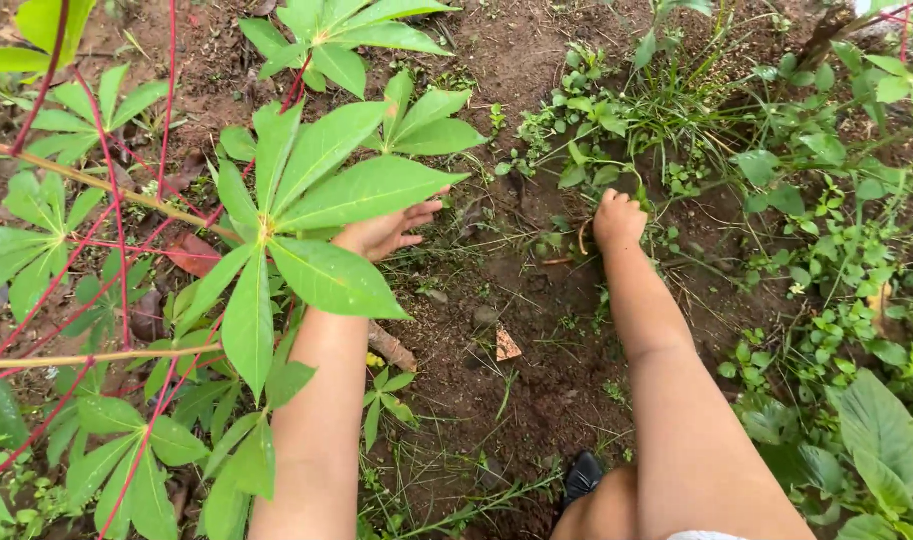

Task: The person is weeding the area around cassava plants in a garden using their hands.

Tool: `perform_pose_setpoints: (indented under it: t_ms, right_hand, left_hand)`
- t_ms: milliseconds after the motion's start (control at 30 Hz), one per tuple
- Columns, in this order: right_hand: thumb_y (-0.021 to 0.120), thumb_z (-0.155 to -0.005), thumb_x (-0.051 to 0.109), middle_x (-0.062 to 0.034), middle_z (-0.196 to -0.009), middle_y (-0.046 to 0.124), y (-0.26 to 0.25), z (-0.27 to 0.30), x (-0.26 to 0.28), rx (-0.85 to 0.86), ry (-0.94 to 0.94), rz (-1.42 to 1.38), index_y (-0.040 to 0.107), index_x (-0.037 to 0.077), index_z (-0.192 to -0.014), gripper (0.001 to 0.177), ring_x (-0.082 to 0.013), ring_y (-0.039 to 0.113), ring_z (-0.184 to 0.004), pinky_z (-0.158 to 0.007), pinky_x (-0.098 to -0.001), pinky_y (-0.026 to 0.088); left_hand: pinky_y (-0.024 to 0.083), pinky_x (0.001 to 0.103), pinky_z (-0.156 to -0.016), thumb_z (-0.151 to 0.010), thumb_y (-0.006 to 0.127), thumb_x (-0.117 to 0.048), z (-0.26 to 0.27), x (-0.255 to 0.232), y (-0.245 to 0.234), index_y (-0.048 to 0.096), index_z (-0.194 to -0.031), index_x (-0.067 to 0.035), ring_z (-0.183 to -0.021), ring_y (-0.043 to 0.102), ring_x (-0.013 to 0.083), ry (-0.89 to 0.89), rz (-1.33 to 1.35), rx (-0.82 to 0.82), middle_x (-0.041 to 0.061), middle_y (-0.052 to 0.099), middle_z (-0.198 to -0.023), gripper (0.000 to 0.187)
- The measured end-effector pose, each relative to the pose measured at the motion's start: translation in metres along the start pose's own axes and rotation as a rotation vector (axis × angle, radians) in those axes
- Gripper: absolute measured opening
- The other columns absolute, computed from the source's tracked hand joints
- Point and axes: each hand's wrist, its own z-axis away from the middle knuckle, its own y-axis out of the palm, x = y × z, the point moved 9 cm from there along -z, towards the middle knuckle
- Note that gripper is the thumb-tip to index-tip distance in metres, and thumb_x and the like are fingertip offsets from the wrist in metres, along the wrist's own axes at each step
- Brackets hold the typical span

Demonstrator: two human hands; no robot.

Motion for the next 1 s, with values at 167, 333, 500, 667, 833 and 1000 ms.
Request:
perform_pose_setpoints:
  t_ms: [167, 333, 500, 667, 833, 1000]
  right_hand:
    - [0.046, -0.104, 0.024, -0.0132, -0.115, 0.073, 0.003, -0.002, 0.008, -0.002, 0.015, 0.194, 0.067, 0.005, -0.125, 0.035, -0.0293, 0.069, -0.101, -0.077, -0.0443, 0.057]
    - [0.052, -0.107, 0.03, -0.0125, -0.105, 0.081, -0.002, 0.026, 0.029, 0.357, 0.063, 0.3, 0.074, 0.002, -0.118, 0.037, -0.0188, 0.075, -0.088, -0.071, -0.0309, 0.057]
    - [0.053, -0.1, 0.017, -0.013, -0.108, 0.075, -0.041, 0.042, 0.108, 0.286, -0.329, 0.017, 0.067, 0.006, -0.113, 0.022, -0.0286, 0.076, -0.094, -0.074, -0.0412, 0.062]
    - [0.053, -0.091, 0.012, -0.014, -0.112, 0.071, -0.057, 0.037, 0.172, 0.015, -0.579, -0.039, 0.061, 0.008, -0.116, 0.027, -0.0335, 0.072, -0.101, -0.078, -0.045, 0.06]
    - [0.045, -0.102, 0.015, -0.0157, -0.112, 0.071, -0.061, 0.015, 0.202, 0.034, -0.529, -0.043, 0.052, 0.009, -0.133, 0.032, -0.0357, 0.069, -0.106, -0.079, -0.0495, 0.058]
    - [0.041, -0.099, 0.016, -0.0212, -0.105, 0.074, -0.003, -0.05, 0.183, 0.092, -0.241, -0.026, 0.038, 0.014, -0.154, 0.055, -0.0369, 0.071, -0.097, -0.079, -0.0524, 0.053]
  left_hand:
    - [0.034, 0.051, -0.117, -0.1, 0.051, -0.052, -0.003, 0.001, 0.0, 0.055, -0.144, -0.027, -0.146, 0.042, 0.0206, -0.034, 0.0, 0.01, 0.0, 0.057, -0.149, 0.051]
    - [0.034, 0.048, -0.116, -0.1, 0.047, -0.053, -0.014, 0.014, -0.004, 0.057, -0.144, -0.03, -0.144, 0.042, 0.0178, -0.048, -0.023, -0.005, -0.003, 0.058, -0.147, 0.05]
    - [0.048, 0.044, -0.109, -0.103, 0.057, -0.037, -0.053, 0.031, -0.014, 0.059, -0.147, -0.02, -0.137, 0.056, 0.0216, 0.171, 0.154, 0.074, 0.007, 0.059, -0.152, 0.047]
    - [0.05, 0.04, -0.11, -0.104, 0.057, -0.03, -0.052, 0.019, 0.004, 0.057, -0.149, -0.02, -0.136, 0.056, 0.0222, 0.411, 0.026, 0.154, 0.005, 0.051, -0.157, 0.047]
    - [0.047, 0.044, -0.115, -0.103, 0.061, -0.032, -0.064, 0.021, 0.006, 0.054, -0.149, -0.019, -0.138, 0.054, 0.0282, 0.53, 0.0, 0.091, 0.008, 0.046, -0.162, 0.048]
    - [0.034, 0.054, -0.117, -0.095, 0.051, -0.062, -0.063, 0.029, 0.026, 0.046, -0.154, -0.031, -0.146, 0.043, 0.028, -0.101, -0.1, -0.075, 0.012, 0.05, -0.156, 0.067]
